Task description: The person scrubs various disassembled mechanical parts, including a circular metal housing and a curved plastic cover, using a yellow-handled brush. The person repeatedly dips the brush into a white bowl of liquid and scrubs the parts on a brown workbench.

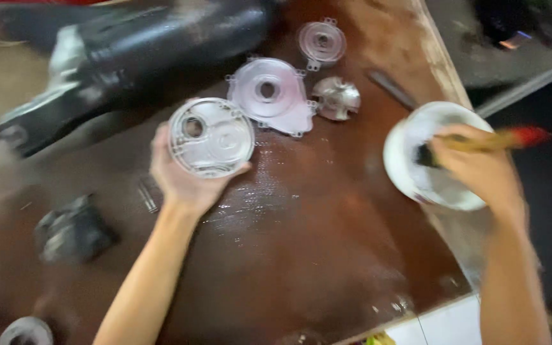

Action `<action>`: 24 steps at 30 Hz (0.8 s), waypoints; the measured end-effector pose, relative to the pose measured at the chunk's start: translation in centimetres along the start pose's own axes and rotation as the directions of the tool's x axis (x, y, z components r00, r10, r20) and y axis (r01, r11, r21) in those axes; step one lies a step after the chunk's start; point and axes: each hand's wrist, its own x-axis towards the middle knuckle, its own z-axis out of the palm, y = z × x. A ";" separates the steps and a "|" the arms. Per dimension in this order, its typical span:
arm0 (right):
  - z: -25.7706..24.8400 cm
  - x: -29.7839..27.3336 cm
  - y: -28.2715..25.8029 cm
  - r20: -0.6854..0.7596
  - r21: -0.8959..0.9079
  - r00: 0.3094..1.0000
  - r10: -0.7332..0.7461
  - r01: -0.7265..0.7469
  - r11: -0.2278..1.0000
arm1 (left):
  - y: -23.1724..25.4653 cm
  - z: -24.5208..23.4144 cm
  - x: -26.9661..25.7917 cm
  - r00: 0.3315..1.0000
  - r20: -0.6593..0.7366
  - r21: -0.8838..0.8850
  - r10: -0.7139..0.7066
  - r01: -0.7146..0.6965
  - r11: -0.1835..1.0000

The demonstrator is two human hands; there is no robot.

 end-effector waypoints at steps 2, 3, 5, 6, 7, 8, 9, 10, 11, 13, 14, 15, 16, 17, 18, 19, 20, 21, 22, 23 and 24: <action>0.5 0.3 -1.2 0.030 0.109 1.000 0.004 -0.007 0.994 | 0.7 0.1 0.0 0.997 -0.075 -0.053 0.024 -0.028 0.998; 0.7 0.4 -2.0 -0.049 0.131 0.996 -0.079 0.084 0.988 | 0.7 0.3 0.1 0.999 0.031 -0.063 0.009 -0.007 0.998; 2.7 -0.3 -4.9 -0.136 0.173 0.972 -0.192 0.214 0.961 | 0.3 -0.1 0.5 0.989 0.147 -0.045 0.030 -0.023 0.999; 3.7 -1.3 -7.9 -0.142 0.235 0.949 -0.280 0.307 0.922 | 0.1 -0.5 0.7 0.985 0.171 -0.072 0.020 -0.008 0.997; 4.6 -2.4 -10.9 -0.152 0.296 0.919 -0.364 0.394 0.870 | -0.1 -0.7 1.0 0.981 0.196 -0.098 0.011 0.008 0.995; 6.5 -2.8 -13.3 -0.144 0.299 0.915 -0.377 0.404 0.864 | -0.3 -1.2 1.1 0.981 0.190 -0.099 0.027 -0.008 0.995; 8.4 -3.3 -15.6 0.011 0.344 0.883 -0.468 0.437 0.831 | -0.5 -1.7 1.1 0.974 0.223 -0.042 0.047 -0.039 0.998; 10.3 -3.8 -18.0 0.161 0.396 0.818 -0.553 0.460 0.795 | -0.5 -2.1 1.2 0.965 0.253 0.017 0.066 -0.073 0.997; 12.2 -3.7 -19.7 0.167 0.405 0.807 -0.566 0.467 0.786 | -0.6 -2.3 1.0 0.966 0.246 0.021 0.082 -0.090 0.996; 15.6 -3.7 -22.7 0.309 0.520 0.786 -0.535 0.331 0.788 | -1.0 -2.6 0.9 0.990 0.108 0.100 0.088 -0.099 0.990; 16.9 -3.5 -23.1 0.314 0.522 0.781 -0.540 0.332 0.785 | -0.8 -2.3 0.7 0.990 0.103 0.100 0.095 -0.105 0.989; 18.2 -3.3 -23.5 0.176 0.613 0.814 -0.553 0.349 0.709 | -0.6 -1.9 0.6 0.994 0.090 0.116 0.065 -0.075 0.990; 19.5 -3.1 -23.9 0.033 0.690 0.839 -0.543 0.373 0.620 | -0.5 -1.6 0.5 0.996 0.079 0.131 0.030 -0.041 0.991; 20.3 -3.0 -23.7 0.036 0.692 0.838 -0.545 0.373 0.618 | -0.6 -2.4 0.8 0.996 0.077 0.131 0.034 -0.044 0.990; 21.0 -2.8 -23.3 0.103 0.636 0.763 -0.638 0.443 0.632 | -0.9 -3.1 1.1 0.990 0.100 0.121 0.099 -0.111 0.986; 21.6 -2.6 -22.9 0.178 0.580 0.677 -0.714 0.514 0.632 | -1.2 -3.8 1.6 0.979 0.122 0.110 0.165 -0.178 0.978; 22.0 -2.1 -22.5 0.183 0.576 0.681 -0.709 0.511 0.638 | -0.9 -3.1 1.2 0.980 0.120 0.104 0.160 -0.173 0.980; 22.3 -1.6 -22.1 0.136 0.669 0.736 -0.663 0.426 0.609 | -0.6 -2.4 0.9 0.989 0.100 0.107 0.109 -0.120 0.987; 22.6 -1.1 -21.8 0.094 0.754 0.787 -0.609 0.343 0.559 | -0.1 -1.7 0.6 0.995 0.080 0.113 0.060 -0.069 0.991; 22.5 -1.3 -21.6 0.096 0.752 0.789 -0.607 0.342 0.563 | -0.7 -2.1 0.8 0.995 0.080 0.109 0.057 -0.066 0.992; 22.5 -1.2 -21.7 0.088 0.687 0.804 -0.587 0.378 0.620 | -1.0 -2.5 1.2 0.995 0.066 0.090 0.075 -0.080 0.993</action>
